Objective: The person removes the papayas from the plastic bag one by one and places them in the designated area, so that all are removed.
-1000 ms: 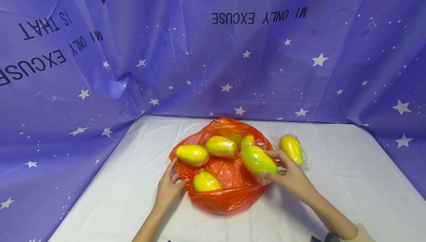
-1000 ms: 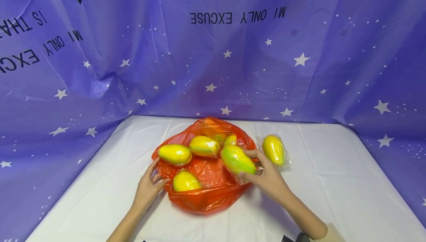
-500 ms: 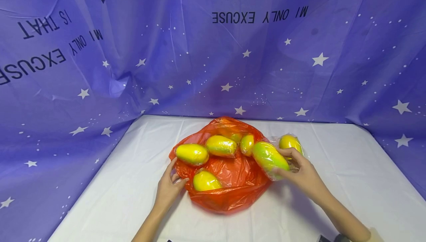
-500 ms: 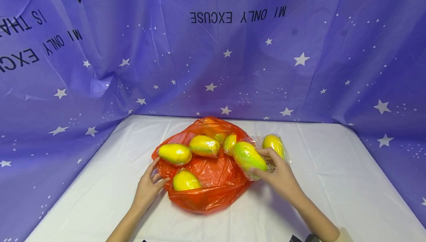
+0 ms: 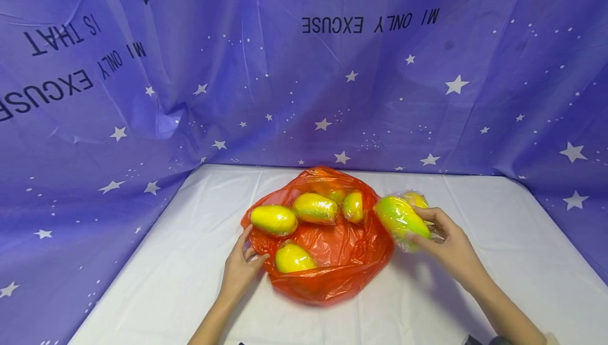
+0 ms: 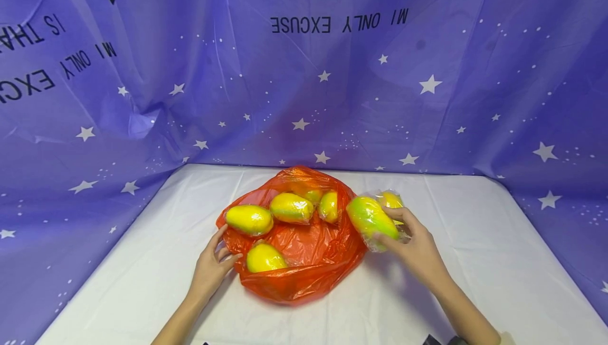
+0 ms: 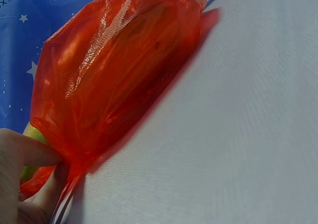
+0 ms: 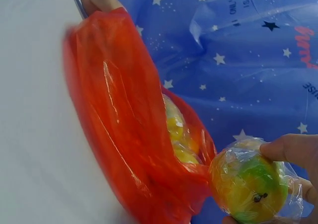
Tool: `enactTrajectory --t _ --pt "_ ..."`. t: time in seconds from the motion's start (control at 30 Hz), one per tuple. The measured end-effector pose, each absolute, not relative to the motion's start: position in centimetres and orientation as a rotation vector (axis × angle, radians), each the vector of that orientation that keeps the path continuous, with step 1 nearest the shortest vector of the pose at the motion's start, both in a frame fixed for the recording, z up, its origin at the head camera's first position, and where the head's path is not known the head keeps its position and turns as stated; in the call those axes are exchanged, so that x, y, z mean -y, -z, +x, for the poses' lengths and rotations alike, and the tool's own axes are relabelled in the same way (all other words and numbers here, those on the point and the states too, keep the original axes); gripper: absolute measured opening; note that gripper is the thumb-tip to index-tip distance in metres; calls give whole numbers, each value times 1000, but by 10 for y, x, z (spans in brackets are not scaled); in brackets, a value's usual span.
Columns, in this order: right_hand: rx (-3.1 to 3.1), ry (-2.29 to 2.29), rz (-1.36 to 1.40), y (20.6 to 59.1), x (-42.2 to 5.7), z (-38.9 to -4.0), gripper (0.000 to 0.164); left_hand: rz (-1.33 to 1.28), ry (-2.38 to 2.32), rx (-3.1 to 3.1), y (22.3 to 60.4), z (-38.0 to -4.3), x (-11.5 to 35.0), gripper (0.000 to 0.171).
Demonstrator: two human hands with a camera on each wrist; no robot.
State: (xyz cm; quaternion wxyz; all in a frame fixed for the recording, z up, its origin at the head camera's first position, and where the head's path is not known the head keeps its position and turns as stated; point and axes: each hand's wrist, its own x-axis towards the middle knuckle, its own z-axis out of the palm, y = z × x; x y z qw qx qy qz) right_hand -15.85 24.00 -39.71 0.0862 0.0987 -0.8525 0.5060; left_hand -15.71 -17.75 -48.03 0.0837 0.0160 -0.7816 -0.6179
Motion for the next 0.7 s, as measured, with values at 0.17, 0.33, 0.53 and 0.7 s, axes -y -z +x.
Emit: enactTrajectory --t 0.17,0.33,0.53,0.7 --pt "2522 -1482 274 396 -247 -159 45 47 1846 2336 480 -157 177 81" --pt "2512 -1437 269 397 -255 -160 46 37 1863 2338 480 -157 177 82" --pt "2497 -1391 243 393 -263 -164 47 40 1891 2334 480 -155 177 83" --pt "2507 -1385 193 391 -272 -170 51 51 1878 2339 479 -156 177 83"
